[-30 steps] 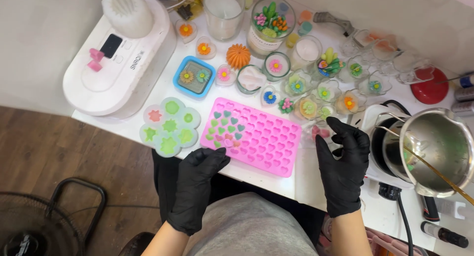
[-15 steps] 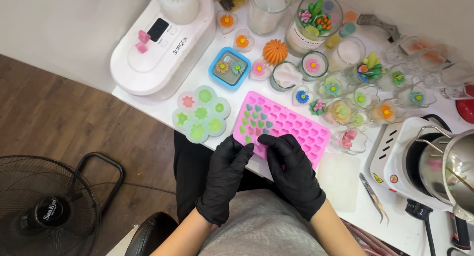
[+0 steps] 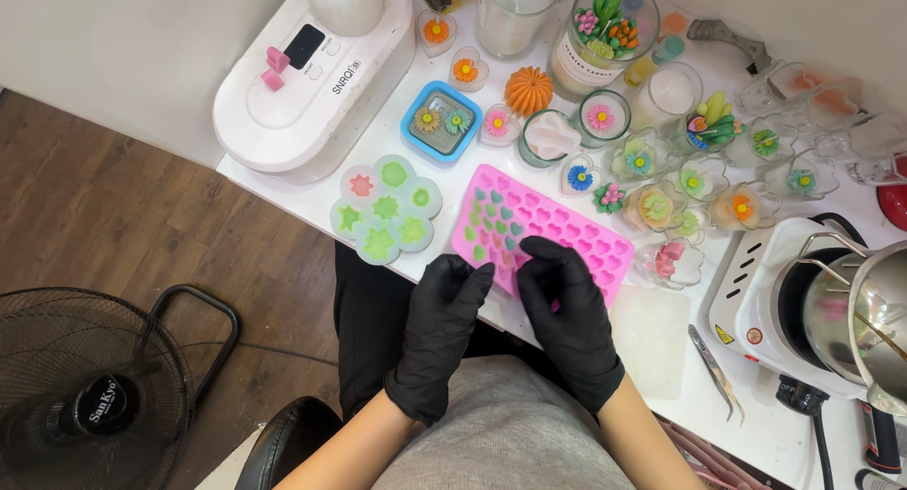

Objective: The recorder is removing small colorful wax shapes from silicone molds and organizing them at a candle-making station.

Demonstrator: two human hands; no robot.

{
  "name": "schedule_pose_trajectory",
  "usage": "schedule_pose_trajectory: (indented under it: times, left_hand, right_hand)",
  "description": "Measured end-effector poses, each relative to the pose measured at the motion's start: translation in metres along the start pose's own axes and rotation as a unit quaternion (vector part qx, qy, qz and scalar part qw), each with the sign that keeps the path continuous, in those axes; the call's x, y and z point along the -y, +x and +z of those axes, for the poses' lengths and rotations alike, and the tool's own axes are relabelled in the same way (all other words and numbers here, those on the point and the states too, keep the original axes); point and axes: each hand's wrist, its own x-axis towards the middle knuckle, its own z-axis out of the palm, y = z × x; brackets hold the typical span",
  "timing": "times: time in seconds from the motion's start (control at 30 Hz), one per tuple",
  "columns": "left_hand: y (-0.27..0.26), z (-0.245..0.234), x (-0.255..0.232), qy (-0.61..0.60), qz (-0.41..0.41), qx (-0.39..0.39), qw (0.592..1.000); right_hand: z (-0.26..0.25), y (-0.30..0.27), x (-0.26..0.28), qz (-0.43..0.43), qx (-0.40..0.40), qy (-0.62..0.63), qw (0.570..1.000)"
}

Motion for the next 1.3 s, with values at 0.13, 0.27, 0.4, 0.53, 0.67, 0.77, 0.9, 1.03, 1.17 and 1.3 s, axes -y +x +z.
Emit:
schedule_pose_trajectory:
  times: [0.13, 0.27, 0.4, 0.53, 0.67, 0.77, 0.9, 1.03, 1.17, 1.3]
  left_hand:
    - [0.006, 0.008, -0.003, -0.028, 0.020, -0.010, 0.999]
    - [0.010, 0.014, 0.001, -0.049, -0.044, -0.052, 0.996]
    - [0.008, 0.016, 0.000, -0.166, -0.036, -0.044, 0.984]
    - [0.006, 0.015, -0.010, -0.201, -0.080, -0.033, 0.976]
    - [0.001, 0.018, -0.039, -0.242, -0.131, 0.015, 0.961]
    - [0.001, 0.018, -0.031, -0.236, -0.113, 0.038, 0.964]
    - [0.002, 0.017, -0.021, -0.245, -0.105, 0.051, 0.962]
    - [0.000, 0.019, -0.024, -0.247, -0.101, 0.055, 0.962]
    - [-0.004, 0.021, -0.035, -0.245, -0.109, 0.052, 0.962]
    - [-0.004, 0.021, -0.025, -0.252, -0.105, 0.059, 0.960]
  right_hand:
    - [0.000, -0.002, -0.005, 0.045, -0.032, 0.054, 0.997]
    - [-0.004, -0.001, -0.004, 0.012, -0.029, 0.071, 0.997]
    - [-0.005, -0.001, -0.008, 0.034, -0.010, 0.144, 0.989]
    - [-0.006, 0.000, -0.008, 0.074, -0.015, 0.151, 0.986]
    - [-0.009, 0.003, -0.006, 0.047, -0.019, 0.121, 0.991]
    - [-0.014, 0.007, 0.002, 0.040, -0.006, 0.075, 0.996]
    - [-0.015, 0.008, 0.009, 0.043, 0.007, 0.085, 0.995]
    - [-0.015, 0.009, 0.008, 0.044, 0.023, 0.082, 0.995]
    - [-0.017, 0.013, 0.009, 0.083, 0.029, 0.136, 0.987]
    - [-0.020, 0.019, 0.008, 0.111, 0.039, 0.217, 0.969]
